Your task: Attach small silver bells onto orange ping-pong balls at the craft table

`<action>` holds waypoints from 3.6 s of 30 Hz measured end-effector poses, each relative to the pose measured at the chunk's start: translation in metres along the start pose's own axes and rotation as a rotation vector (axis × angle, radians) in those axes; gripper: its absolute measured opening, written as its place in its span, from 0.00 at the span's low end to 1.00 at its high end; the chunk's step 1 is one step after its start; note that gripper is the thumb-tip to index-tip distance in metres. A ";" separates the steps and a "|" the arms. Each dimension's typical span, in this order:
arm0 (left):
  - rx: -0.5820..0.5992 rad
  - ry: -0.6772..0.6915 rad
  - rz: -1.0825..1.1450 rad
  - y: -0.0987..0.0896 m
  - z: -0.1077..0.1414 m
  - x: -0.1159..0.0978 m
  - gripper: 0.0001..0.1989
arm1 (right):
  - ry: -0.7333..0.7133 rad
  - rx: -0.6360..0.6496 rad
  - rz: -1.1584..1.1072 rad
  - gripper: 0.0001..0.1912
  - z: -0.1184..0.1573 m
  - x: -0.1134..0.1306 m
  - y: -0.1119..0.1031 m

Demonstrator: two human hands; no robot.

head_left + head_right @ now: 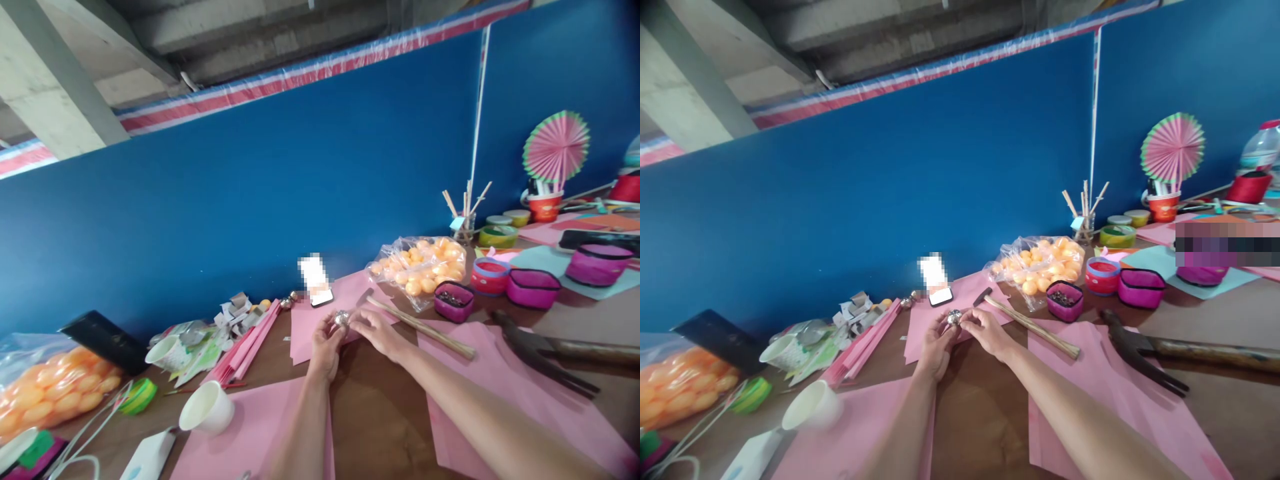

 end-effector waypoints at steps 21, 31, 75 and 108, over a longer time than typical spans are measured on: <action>-0.071 0.055 -0.097 -0.004 -0.001 0.002 0.21 | 0.006 -0.022 0.034 0.09 -0.001 -0.004 -0.002; -0.076 0.060 -0.120 -0.003 0.000 0.001 0.22 | 0.006 -0.030 0.078 0.10 -0.001 -0.004 -0.003; -0.081 0.066 -0.187 -0.003 0.000 0.001 0.22 | 0.004 -0.020 0.126 0.12 -0.002 -0.006 -0.004; -0.095 0.078 -0.189 -0.002 0.001 -0.001 0.25 | 0.060 -0.070 0.125 0.11 0.001 -0.004 -0.005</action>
Point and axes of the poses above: each hand's wrist, its own z-axis away from the middle knuckle, its own y-axis out of the palm, x = y × z, the point moved 4 cm from there along -z, towards the middle knuckle, and after that the axes turned 1 degree about y, right-handed, at the moved point
